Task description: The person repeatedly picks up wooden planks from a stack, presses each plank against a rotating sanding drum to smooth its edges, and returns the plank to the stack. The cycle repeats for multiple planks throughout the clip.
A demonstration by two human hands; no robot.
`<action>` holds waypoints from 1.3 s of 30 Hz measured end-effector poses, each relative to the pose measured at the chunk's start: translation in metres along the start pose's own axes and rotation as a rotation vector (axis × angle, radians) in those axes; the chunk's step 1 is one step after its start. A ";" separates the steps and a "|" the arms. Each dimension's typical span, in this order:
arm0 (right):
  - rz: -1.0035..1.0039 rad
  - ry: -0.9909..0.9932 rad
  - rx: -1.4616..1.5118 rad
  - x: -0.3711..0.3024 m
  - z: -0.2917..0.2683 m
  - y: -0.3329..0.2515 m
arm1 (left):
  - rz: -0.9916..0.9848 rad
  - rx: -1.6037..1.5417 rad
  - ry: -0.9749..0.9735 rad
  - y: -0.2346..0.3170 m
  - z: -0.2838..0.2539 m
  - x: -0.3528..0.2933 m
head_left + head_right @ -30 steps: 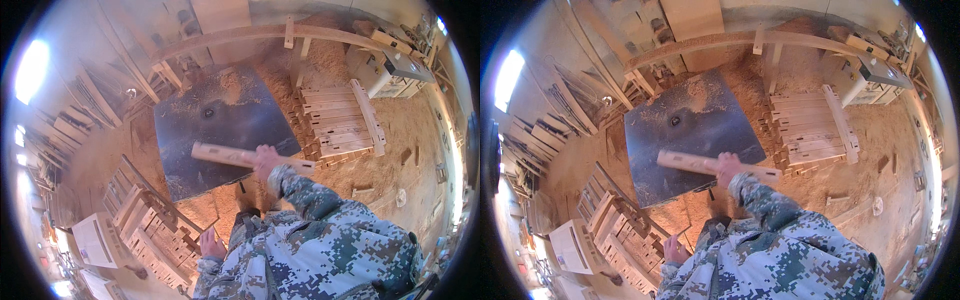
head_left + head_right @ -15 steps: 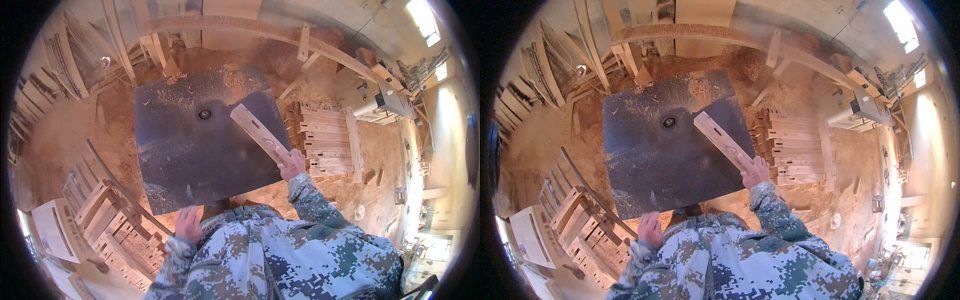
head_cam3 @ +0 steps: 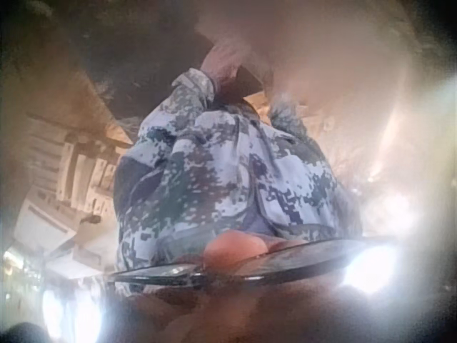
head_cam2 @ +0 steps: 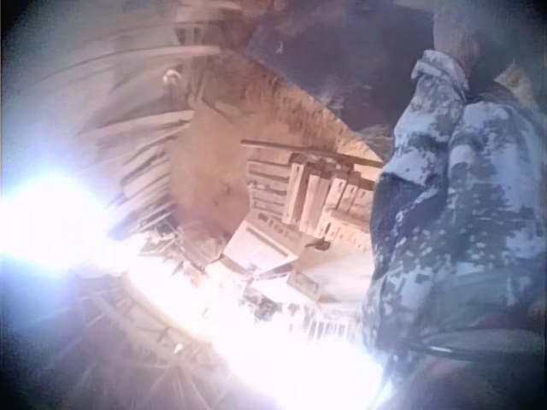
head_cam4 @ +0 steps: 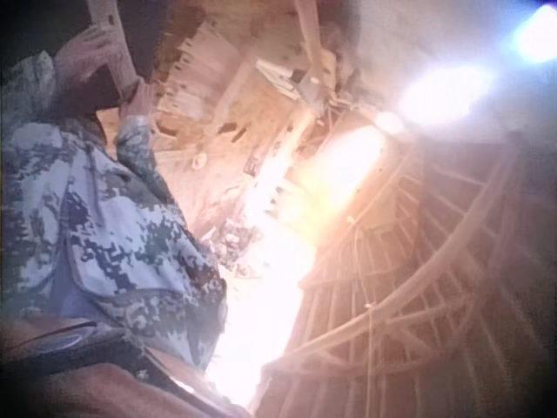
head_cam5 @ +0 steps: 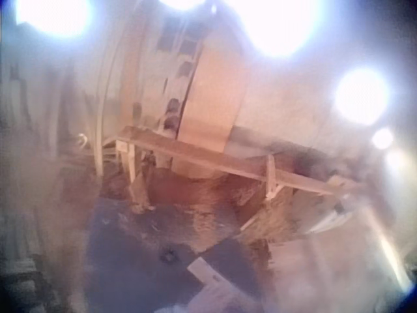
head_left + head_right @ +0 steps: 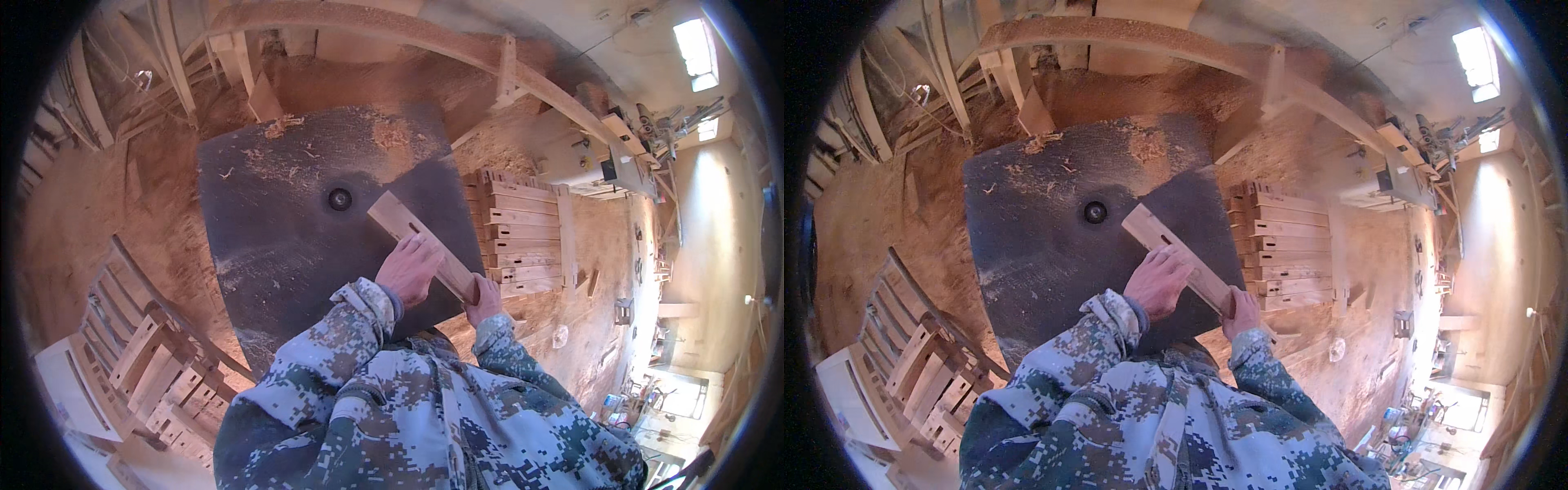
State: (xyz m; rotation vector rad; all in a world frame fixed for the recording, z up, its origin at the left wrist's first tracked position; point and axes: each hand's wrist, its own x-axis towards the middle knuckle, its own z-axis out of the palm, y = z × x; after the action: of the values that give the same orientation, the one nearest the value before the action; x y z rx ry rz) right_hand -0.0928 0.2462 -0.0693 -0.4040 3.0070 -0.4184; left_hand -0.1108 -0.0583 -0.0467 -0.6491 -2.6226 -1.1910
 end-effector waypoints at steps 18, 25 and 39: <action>0.007 -0.108 0.018 0.016 -0.002 -0.061 | -0.079 0.062 0.101 -0.094 0.001 0.045; -0.004 -0.166 0.021 0.011 0.001 -0.062 | -0.050 0.053 0.198 -0.097 -0.008 0.039; -0.080 -0.210 0.103 0.004 -0.001 -0.064 | -0.096 0.103 0.234 -0.082 -0.024 0.010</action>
State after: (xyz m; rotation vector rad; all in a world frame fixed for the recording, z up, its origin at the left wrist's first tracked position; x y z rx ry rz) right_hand -0.0812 0.1853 -0.0510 -0.5261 2.7606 -0.5005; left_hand -0.1575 -0.1207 -0.0821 -0.3463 -2.5206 -1.0753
